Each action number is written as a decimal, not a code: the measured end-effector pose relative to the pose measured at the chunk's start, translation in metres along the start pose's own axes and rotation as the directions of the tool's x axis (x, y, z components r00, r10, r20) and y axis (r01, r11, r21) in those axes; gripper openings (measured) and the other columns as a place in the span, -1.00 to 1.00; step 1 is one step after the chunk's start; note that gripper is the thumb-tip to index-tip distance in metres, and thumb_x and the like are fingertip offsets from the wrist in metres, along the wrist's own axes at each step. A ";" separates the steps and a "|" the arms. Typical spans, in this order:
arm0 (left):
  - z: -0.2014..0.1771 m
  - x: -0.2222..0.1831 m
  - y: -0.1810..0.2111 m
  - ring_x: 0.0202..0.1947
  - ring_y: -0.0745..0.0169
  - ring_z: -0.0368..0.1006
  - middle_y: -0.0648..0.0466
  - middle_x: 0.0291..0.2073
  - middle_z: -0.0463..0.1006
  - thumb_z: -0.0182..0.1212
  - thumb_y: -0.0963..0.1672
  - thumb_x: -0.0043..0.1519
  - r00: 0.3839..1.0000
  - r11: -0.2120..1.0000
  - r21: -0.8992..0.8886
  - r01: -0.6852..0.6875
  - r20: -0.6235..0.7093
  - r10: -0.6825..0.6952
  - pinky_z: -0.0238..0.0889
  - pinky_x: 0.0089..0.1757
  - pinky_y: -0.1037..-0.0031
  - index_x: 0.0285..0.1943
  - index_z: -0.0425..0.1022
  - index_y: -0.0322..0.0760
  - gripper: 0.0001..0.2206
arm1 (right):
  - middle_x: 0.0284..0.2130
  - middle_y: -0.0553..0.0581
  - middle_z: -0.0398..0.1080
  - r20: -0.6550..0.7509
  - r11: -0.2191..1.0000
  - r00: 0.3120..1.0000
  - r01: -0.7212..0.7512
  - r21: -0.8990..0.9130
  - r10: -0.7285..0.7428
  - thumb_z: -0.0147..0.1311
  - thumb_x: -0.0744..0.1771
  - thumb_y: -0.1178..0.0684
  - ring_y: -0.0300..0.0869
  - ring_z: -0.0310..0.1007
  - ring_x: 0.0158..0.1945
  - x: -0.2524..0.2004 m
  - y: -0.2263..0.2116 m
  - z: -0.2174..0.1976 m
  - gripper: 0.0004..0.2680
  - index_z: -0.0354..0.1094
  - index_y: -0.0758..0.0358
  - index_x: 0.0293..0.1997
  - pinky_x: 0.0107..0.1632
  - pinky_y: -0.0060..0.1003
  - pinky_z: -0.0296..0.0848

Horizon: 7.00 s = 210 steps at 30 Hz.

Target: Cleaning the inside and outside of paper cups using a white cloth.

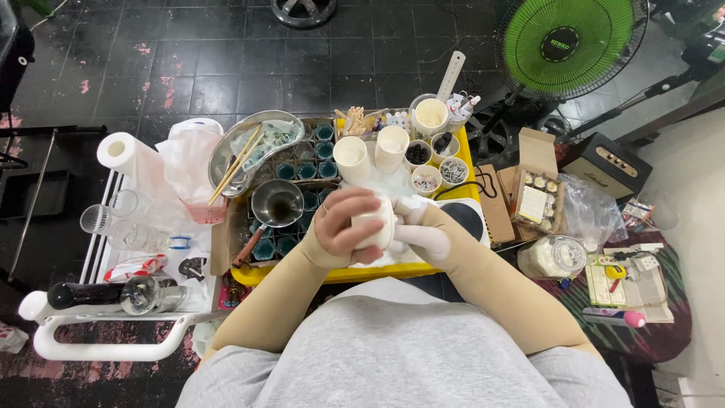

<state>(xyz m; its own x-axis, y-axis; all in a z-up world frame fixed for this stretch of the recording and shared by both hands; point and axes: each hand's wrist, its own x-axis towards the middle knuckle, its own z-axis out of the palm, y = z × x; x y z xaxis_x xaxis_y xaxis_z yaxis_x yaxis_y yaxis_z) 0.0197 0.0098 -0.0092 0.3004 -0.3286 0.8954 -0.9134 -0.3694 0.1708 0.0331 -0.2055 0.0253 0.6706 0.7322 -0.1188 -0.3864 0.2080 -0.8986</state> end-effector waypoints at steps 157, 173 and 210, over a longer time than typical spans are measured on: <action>0.144 -0.065 -0.157 0.34 -0.09 0.31 -0.01 -0.23 0.65 0.41 0.07 0.01 0.634 0.615 0.746 0.255 0.351 -0.689 -0.61 0.37 -0.28 -0.17 0.63 -0.11 -0.67 | 0.00 0.15 0.47 -0.503 0.824 0.862 0.242 0.513 0.060 0.04 0.37 0.22 -0.19 0.57 -0.05 -0.116 0.060 -0.128 -0.69 0.24 0.29 0.30 -0.11 -0.34 0.60; 0.131 -0.044 -0.152 0.27 -0.16 0.35 -0.04 -0.24 0.63 0.41 0.11 -0.05 0.576 0.577 0.732 0.362 0.311 -0.756 -0.69 0.28 -0.35 -0.25 0.64 -0.09 -0.65 | -0.06 0.12 0.52 -0.578 0.904 0.804 0.131 0.406 0.143 0.07 0.35 0.17 -0.22 0.59 -0.07 -0.097 0.039 -0.086 -0.73 0.33 0.30 0.19 -0.11 -0.39 0.59; 0.030 0.005 -0.028 0.25 -0.04 0.37 0.18 -0.30 0.53 0.39 -0.03 0.29 0.833 0.711 0.537 0.454 0.027 -0.552 -0.78 0.25 -0.45 -0.33 0.60 -0.09 -0.82 | 0.32 0.20 0.19 -0.150 0.563 0.723 0.372 -0.738 -0.674 0.28 0.24 -0.28 -0.05 0.15 0.39 -0.026 0.043 -0.082 -0.24 -0.08 0.23 0.52 0.47 -0.15 0.12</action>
<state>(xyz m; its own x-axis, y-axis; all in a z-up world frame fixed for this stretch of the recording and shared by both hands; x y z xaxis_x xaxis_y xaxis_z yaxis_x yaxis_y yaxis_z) 0.0552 -0.0074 -0.0218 0.7623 -0.0935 0.6404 -0.3656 -0.8788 0.3068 0.0509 -0.2684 -0.0452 0.8402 0.2924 0.4566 0.4995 -0.0897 -0.8617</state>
